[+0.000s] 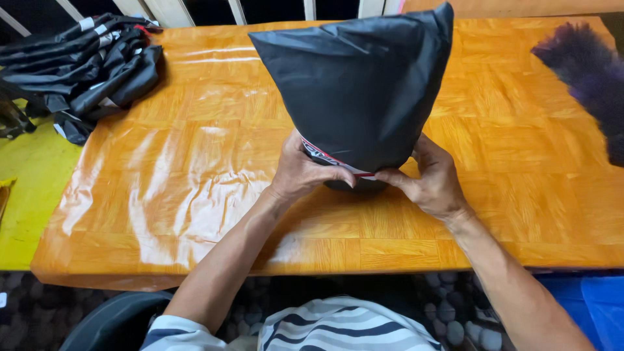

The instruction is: The person folds a black garment by hand and stuffs it into its own attached red-zippered pocket.

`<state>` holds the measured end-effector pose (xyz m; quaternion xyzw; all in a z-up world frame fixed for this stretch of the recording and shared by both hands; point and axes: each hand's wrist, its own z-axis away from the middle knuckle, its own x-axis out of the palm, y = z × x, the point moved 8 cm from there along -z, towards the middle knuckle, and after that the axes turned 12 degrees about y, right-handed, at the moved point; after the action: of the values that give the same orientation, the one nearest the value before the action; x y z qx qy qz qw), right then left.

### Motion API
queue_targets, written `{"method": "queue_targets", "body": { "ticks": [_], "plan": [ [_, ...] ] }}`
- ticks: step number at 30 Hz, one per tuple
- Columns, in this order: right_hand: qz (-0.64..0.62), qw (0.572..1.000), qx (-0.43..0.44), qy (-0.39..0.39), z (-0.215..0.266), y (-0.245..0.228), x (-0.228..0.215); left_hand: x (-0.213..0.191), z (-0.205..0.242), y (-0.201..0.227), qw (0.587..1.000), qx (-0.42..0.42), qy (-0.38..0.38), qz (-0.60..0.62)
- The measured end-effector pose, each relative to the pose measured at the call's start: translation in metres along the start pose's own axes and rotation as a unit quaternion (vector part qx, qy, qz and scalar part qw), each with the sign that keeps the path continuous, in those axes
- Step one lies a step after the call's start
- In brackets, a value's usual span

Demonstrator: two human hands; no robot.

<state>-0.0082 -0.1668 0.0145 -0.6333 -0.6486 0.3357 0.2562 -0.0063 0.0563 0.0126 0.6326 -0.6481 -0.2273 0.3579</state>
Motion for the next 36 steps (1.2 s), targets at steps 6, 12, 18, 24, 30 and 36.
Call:
{"method": "queue_targets", "body": {
  "ticks": [6,12,18,24,30,36],
  "plan": [
    [0.135,0.983,0.119,-0.028,0.031,0.028,-0.003,0.003,0.017,-0.009,0.993,-0.072,-0.028,-0.091],
    [0.190,0.961,0.182,-0.081,0.013,0.011,-0.001,-0.008,0.004,-0.004,0.979,-0.104,-0.082,-0.157],
    [0.144,0.984,0.093,-0.046,0.002,0.025,-0.011,-0.004,0.011,-0.050,0.982,-0.122,-0.107,-0.093],
    [0.185,0.971,0.137,-0.071,0.025,0.049,0.000,-0.006,0.026,-0.070,0.964,-0.187,-0.109,-0.153],
    [0.173,0.942,0.288,-0.018,-0.002,0.048,0.002,-0.016,0.005,-0.058,0.903,-0.363,0.060,-0.220],
    [0.263,0.907,0.294,-0.149,-0.025,0.050,0.014,-0.010,-0.019,-0.036,0.906,-0.278,-0.049,-0.315]
  ]
}}
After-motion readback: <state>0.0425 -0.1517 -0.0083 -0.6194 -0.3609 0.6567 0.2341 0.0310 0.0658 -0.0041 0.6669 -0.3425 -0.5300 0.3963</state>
